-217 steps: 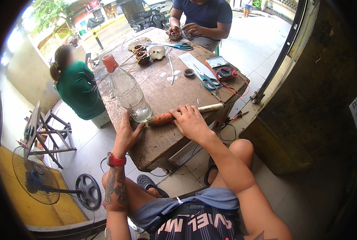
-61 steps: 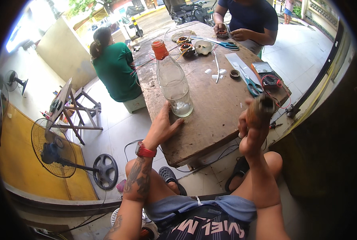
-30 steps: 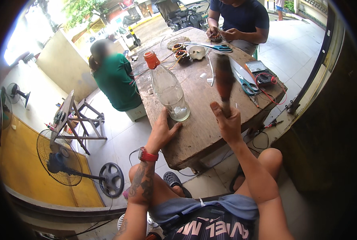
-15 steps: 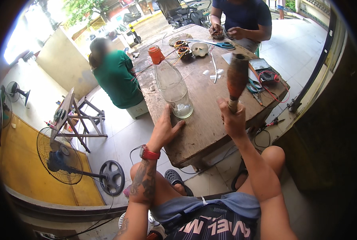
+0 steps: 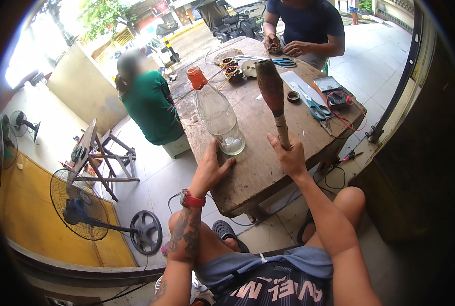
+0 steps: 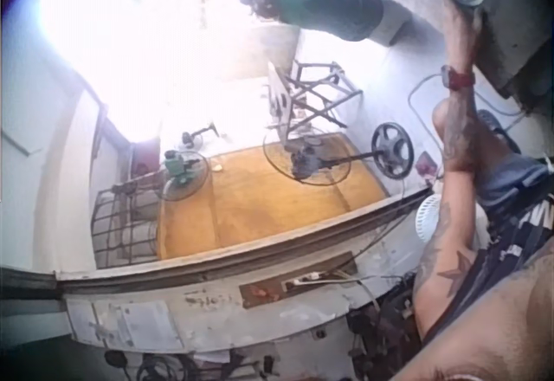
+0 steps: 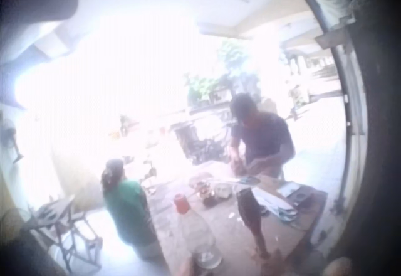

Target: The person works on a small electrical component with copper windings, using a hammer to tap it, then uses scissors to trim wires and connects multimeter probes to test the component. The person handles the component repeatedly and adjusts wires throughout the clip.

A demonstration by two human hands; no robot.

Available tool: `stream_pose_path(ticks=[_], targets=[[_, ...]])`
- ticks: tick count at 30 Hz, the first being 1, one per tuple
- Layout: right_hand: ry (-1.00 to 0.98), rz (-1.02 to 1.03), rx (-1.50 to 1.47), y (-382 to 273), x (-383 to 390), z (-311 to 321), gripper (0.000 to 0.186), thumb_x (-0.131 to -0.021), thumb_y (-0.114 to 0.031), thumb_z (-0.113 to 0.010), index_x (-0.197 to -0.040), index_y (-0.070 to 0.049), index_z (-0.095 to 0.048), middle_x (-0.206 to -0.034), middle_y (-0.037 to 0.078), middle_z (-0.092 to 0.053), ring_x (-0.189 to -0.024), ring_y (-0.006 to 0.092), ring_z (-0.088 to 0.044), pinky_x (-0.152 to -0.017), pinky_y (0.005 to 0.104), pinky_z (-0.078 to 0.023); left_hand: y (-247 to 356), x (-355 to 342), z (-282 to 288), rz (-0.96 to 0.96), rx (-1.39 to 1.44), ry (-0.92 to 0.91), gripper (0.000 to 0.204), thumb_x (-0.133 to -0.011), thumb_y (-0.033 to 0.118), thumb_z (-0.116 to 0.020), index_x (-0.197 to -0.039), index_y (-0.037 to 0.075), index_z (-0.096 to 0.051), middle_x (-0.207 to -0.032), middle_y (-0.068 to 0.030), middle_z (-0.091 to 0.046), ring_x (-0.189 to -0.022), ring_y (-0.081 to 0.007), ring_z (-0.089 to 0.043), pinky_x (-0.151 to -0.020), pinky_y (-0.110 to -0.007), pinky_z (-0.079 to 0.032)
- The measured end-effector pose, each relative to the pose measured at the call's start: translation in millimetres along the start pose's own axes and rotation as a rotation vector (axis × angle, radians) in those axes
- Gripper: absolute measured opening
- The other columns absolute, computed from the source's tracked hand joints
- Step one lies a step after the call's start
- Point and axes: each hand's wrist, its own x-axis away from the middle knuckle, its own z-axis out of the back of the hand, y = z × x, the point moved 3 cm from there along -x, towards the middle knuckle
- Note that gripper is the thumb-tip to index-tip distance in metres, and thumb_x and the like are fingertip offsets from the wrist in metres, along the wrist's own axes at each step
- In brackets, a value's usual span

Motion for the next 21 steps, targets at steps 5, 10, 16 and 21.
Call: stream_pose_path(ticks=[5,10,16,21], targets=[[-0.019,-0.049,0.046,-11.1,2.7,-2.2,0.024,-0.102,-0.027,-0.073,-0.104,-0.007,-0.061,-0.074,-0.007,-0.047,-0.066,0.0034,-0.043,-0.056,0.0255,-0.034,0.4,1.5,1.2,-0.018,-0.022,-0.005,0.091,-0.093,0.031,-0.075,-0.157,-0.012,-0.027,-0.154,-0.0343,-0.045,-0.145,-0.0429,-0.046,-0.121,-0.042,-0.038],[-0.129,-0.020,-0.091,-47.6,16.4,-5.4,0.056,-0.100,-0.028,-0.074,-0.144,-0.006,-0.047,-0.089,-0.003,-0.053,-0.068,0.0042,-0.049,-0.061,0.0214,-0.045,0.5,4.6,2.3,-0.024,-0.040,-0.018,0.091,-0.093,0.029,-0.075,-0.157,-0.012,-0.026,-0.155,-0.0336,-0.045,-0.145,-0.0425,-0.046,-0.121,-0.042,-0.038],[-0.393,-0.214,-0.147,-51.3,12.5,-4.0,0.057,-0.103,-0.036,-0.068,-0.146,-0.005,-0.047,-0.097,0.002,-0.057,-0.075,0.0070,-0.058,-0.070,0.0225,-0.050,3.7,5.4,4.0,-0.034,-0.063,-0.011,0.092,-0.093,0.029,-0.076,-0.158,-0.012,-0.025,-0.155,-0.0334,-0.044,-0.145,-0.0427,-0.046,-0.120,-0.042,-0.039],[-0.484,-0.306,-0.332,-41.3,10.8,0.4,0.047,-0.105,-0.048,-0.062,-0.127,-0.006,-0.054,-0.097,0.006,-0.062,-0.078,0.0114,-0.063,-0.073,0.0255,-0.053,3.2,4.8,3.2,-0.007,-0.059,-0.026,0.093,-0.094,0.031,-0.076,-0.158,-0.011,-0.024,-0.154,-0.0333,-0.045,-0.144,-0.0428,-0.047,-0.120,-0.042,-0.039]])
